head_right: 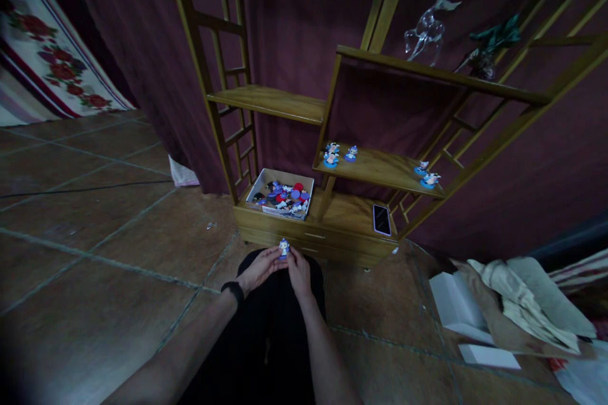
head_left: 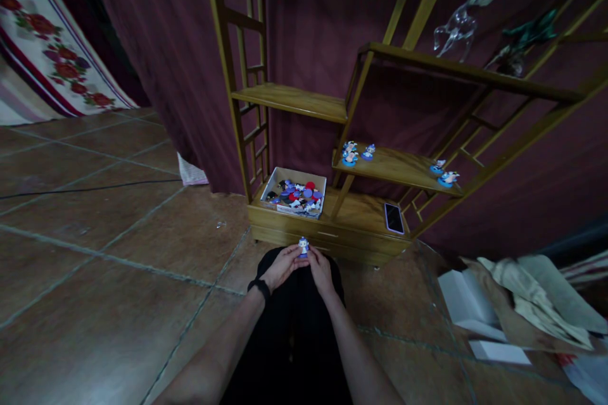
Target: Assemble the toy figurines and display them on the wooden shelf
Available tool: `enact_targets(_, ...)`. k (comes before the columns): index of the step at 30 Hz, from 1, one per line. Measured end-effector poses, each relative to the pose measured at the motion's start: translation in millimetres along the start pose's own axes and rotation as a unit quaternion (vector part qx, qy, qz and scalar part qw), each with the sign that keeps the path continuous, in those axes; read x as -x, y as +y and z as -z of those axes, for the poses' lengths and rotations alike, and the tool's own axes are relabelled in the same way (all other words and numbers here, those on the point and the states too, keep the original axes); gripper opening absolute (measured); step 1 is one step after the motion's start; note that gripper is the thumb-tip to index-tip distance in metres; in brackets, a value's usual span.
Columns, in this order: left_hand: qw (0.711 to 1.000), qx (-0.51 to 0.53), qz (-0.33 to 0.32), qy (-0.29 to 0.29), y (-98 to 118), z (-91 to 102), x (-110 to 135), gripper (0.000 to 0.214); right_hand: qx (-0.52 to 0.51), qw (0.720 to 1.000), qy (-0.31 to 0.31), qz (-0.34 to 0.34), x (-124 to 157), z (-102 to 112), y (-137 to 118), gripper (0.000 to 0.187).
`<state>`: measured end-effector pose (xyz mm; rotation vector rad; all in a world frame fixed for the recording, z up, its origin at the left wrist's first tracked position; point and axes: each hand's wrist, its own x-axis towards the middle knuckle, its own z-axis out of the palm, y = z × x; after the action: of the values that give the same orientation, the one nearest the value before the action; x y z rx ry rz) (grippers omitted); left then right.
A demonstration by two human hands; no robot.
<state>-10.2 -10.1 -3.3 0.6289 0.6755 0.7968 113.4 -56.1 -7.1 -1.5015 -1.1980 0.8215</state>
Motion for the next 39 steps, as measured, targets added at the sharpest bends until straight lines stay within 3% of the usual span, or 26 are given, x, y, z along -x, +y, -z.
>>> enact_targets(10,0.999,0.019,0.0,-0.025,1.0,1.7,-3.0,0.019,-0.018,1.0,0.007,-0.008,-1.7,1.7,4.0,0.034)
enact_targets(27,1.0,0.002,0.011,0.001,3.0,0.0,-1.3,0.02,-0.033,0.998,0.056,-0.011,-6.0,2.0,11.8,0.029)
enact_targets(39,0.998,-0.052,-0.009,0.036,-2.5,-3.5,-3.5,0.017,0.041,0.999,0.015,-0.012,-6.6,7.6,5.9,0.029)
